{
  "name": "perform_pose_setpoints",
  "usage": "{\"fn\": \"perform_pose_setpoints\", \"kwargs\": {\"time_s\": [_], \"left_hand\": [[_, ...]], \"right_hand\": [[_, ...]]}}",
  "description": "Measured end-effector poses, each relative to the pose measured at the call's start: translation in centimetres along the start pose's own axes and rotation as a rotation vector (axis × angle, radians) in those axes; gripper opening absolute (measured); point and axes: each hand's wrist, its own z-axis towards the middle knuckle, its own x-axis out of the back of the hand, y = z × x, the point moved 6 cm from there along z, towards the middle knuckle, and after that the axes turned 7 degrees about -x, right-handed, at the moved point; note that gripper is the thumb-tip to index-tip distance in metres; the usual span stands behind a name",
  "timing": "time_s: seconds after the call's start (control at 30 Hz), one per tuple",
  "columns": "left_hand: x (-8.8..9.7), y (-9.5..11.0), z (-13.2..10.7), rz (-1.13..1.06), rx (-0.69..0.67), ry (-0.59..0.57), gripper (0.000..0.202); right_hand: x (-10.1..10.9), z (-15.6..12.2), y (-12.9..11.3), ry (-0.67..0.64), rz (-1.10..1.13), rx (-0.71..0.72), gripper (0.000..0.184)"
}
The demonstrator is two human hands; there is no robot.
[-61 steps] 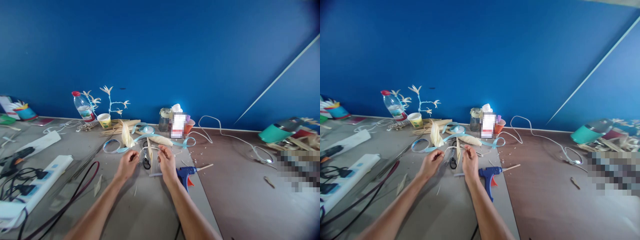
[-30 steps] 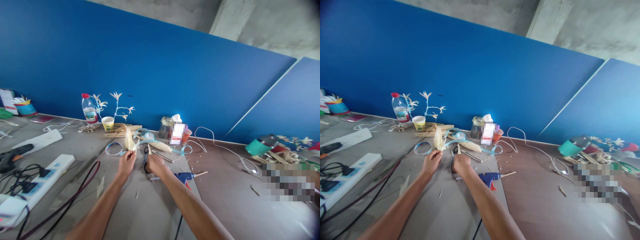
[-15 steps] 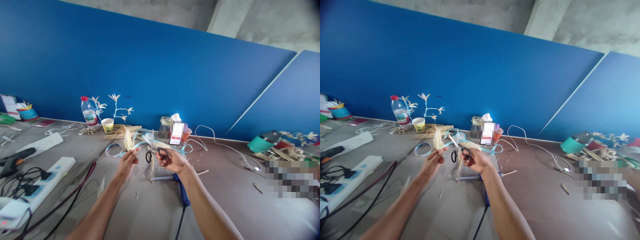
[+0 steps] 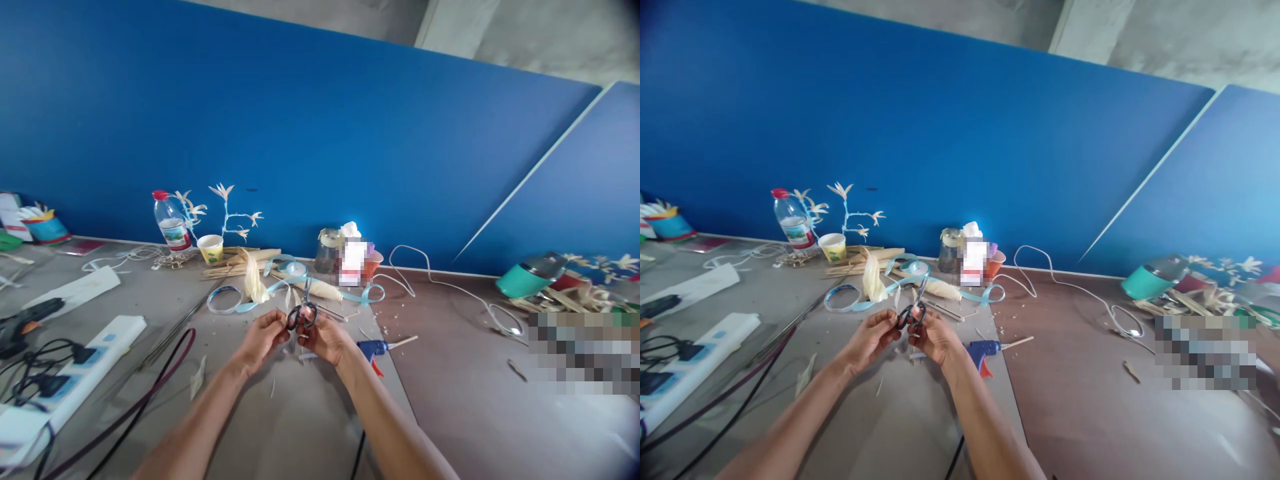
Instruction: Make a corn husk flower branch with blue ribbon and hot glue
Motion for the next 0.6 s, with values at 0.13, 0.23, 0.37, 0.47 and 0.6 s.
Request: {"fn": "perform_pose_setpoints", "kwargs": {"time_s": [0.13,0.23,0.37,0.47,0.6], "left_hand": [[-0.4,0.2,-0.1,0.074,-0.012,-0.055,0.027],[-0.3,0.3,-0.1,0.23,-0.007,-0.086,0.025],[0.5,1.0,0.3,0.496,-0.069,-0.025,0.022],[1.1,1.1,0.4,0.667,-0.101,0.011,0.02],[2.0,1.5,0.2,0.847,-0.159,0.133,0.015]], "right_hand": [[0.0,-0.2,-0.2,0.029,-0.052,0.046,0.042],[0.6,-0.9,-1.6,0.018,-0.016,0.132,0.053],[2.4,-2.5,-3.8,0.022,-0.135,0.248,0.058],[3.2,-3.1,-4.1,0.076,-0.325,0.29,0.055],[2.7,-3.5,-3.5,0.119,-0.637,0.382,0.027]]}}
